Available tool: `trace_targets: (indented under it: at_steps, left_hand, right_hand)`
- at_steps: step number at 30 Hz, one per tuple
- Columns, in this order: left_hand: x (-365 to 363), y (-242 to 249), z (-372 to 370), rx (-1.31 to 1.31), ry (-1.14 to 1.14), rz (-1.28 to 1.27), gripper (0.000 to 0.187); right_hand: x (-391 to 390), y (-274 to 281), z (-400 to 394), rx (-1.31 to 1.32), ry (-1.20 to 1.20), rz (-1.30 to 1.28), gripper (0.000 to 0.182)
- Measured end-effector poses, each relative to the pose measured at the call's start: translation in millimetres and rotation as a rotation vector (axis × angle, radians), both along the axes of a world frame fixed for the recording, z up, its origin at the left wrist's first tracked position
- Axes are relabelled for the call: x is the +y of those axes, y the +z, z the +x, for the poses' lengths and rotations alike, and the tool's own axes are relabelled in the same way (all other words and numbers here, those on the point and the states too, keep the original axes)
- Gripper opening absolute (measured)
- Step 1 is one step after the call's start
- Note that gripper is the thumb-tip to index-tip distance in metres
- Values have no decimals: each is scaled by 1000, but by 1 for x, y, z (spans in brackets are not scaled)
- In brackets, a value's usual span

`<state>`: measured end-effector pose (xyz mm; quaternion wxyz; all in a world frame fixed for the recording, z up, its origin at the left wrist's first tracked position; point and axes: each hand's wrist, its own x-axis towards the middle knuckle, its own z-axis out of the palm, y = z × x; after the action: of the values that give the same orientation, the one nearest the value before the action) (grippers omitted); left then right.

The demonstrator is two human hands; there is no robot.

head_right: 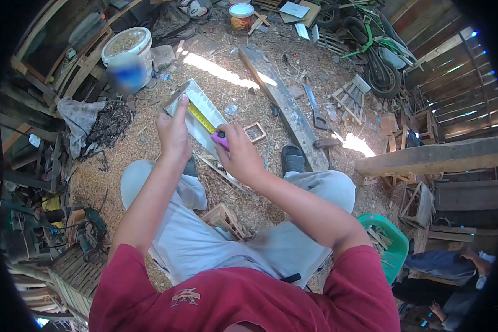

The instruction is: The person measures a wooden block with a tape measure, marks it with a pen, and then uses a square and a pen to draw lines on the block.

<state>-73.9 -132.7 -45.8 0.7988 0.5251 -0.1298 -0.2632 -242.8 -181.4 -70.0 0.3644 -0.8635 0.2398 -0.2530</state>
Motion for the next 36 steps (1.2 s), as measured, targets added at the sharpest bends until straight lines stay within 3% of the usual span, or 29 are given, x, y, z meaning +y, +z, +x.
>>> trace_targets:
  at_steps: [7, 19, 36]
  left_hand:
    - [0, 5, -2, 67, 16, -1, 29]
    - [0, 4, -4, 37, 11, 36, 28]
    - [0, -9, -11, 7, -83, 30, 32]
  right_hand:
    - [0, -6, -2, 12, -4, -112, 49]
    - [1, -12, -5, 22, -13, -91, 55]
    - [-4, -6, -2, 44, -28, 13, 40]
